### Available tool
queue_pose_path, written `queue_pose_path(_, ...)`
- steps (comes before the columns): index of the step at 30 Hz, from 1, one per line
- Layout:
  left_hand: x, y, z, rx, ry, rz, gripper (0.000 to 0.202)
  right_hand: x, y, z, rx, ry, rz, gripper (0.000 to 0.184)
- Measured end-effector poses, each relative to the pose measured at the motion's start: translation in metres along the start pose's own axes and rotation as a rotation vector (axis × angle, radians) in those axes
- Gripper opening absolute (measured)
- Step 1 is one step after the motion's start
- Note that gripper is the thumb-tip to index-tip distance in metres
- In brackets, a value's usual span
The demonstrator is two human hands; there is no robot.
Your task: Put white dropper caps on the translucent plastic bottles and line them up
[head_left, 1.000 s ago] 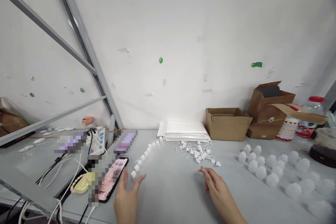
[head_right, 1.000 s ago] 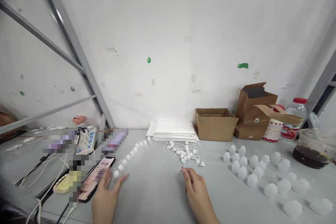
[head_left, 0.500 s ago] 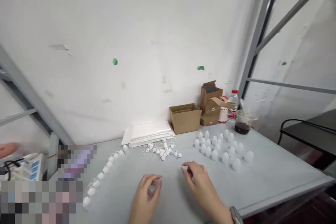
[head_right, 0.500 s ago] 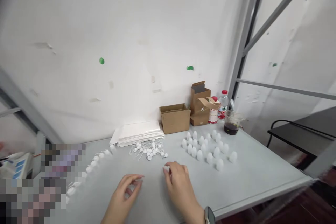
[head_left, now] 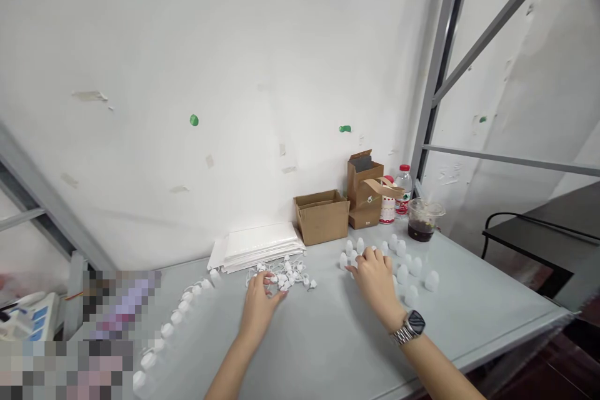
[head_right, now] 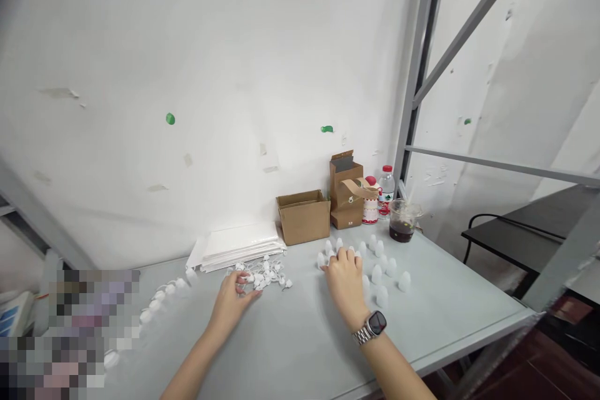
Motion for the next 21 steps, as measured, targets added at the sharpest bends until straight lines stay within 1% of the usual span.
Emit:
queue_pose_path(4, -0.002, 0.002, -0.009, -0.060, -0.005, -0.012, 0.040, -0.004, -0.005, -0.003, 0.009, -0.017, -0.005, 0.018)
queue_pose_path(7, -0.003, 0.004, -0.011, -0.078, -0.038, -0.018, 0.039, 0.002, -0.004, -0.010, -0.001, -0.093, 0.005, 0.019)
queue_pose_path(8, -0.004, 0.005, -0.011, -0.077, -0.047, -0.018, 0.038, 0.005, -0.001, -0.015, 0.000, -0.149, 0.008, 0.019)
queue_pose_path(10, -0.004, 0.005, -0.010, -0.077, -0.062, -0.024, 0.036, 0.012, 0.009, -0.029, 0.032, -0.337, -0.005, 0.016)
queue_pose_path(12, -0.004, 0.005, -0.009, -0.081, -0.076, -0.030, 0.033, 0.016, 0.022, -0.048, 0.092, -0.539, -0.076, 0.011)
queue_pose_path(14, -0.001, 0.005, -0.009, -0.084, -0.090, -0.018, 0.029, 0.016, 0.036, -0.067, 0.122, -0.661, -0.148, 0.010)
queue_pose_path(17, 0.005, 0.003, -0.011, -0.084, -0.113, 0.028, 0.024, 0.014, 0.047, -0.087, 0.118, -0.760, -0.200, 0.011)
queue_pose_path(21, 0.008, 0.000, -0.015, -0.060, -0.188, 0.072, 0.024, 0.011, 0.047, -0.097, 0.113, -0.746, -0.233, 0.008)
Point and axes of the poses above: each hand's wrist, its own y-axis away from the middle knuckle, its own x-axis out of the back of the hand, z = x × y, the point moved 2 cm from there along -y, towards the middle knuckle, and after that the axes turned 1 degree about y, right-handed, at the moved point
